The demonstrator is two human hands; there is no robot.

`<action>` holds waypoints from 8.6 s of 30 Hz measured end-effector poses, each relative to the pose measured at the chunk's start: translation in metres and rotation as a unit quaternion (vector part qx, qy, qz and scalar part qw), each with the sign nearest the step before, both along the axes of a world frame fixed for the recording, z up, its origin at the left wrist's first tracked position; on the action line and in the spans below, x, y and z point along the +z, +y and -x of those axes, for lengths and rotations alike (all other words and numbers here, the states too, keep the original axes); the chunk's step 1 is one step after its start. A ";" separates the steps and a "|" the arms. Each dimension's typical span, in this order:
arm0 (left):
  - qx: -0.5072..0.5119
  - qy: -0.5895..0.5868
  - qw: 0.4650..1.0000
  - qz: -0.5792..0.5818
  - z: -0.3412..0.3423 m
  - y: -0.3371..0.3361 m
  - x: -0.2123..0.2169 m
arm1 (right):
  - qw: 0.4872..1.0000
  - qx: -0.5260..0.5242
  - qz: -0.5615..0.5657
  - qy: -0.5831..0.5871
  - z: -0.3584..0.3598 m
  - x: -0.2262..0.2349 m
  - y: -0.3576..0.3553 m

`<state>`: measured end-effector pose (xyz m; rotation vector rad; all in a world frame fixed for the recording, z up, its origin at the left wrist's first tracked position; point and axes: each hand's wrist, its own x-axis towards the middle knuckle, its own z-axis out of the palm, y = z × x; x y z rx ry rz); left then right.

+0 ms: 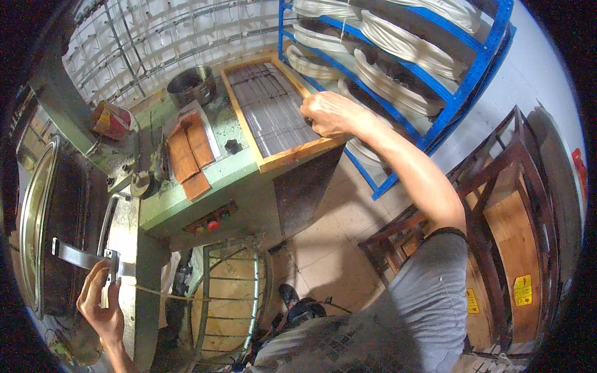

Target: The person repeatedly picks small dark components from a wooden tray and places them into slots around the rim of a large circular metal machine. The person handles the components one at a time, positioning each into place along the circumference.

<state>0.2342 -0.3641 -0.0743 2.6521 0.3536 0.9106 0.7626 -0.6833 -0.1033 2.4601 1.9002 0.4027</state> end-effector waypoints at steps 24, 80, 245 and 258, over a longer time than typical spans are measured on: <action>-0.071 0.034 0.993 0.087 -0.044 -0.028 -0.026 | 0.999 -0.032 0.012 0.018 0.006 0.008 0.003; -0.205 -0.226 0.609 0.732 -0.094 -0.069 -0.055 | 0.730 0.216 -0.245 0.601 0.219 0.022 0.132; 0.014 -0.214 0.755 0.620 0.292 0.220 -0.066 | 0.747 0.327 -0.141 0.561 0.621 -0.028 0.468; 0.020 -0.250 0.839 0.483 0.270 0.198 -0.015 | 0.631 0.314 -0.131 0.697 0.599 0.015 0.463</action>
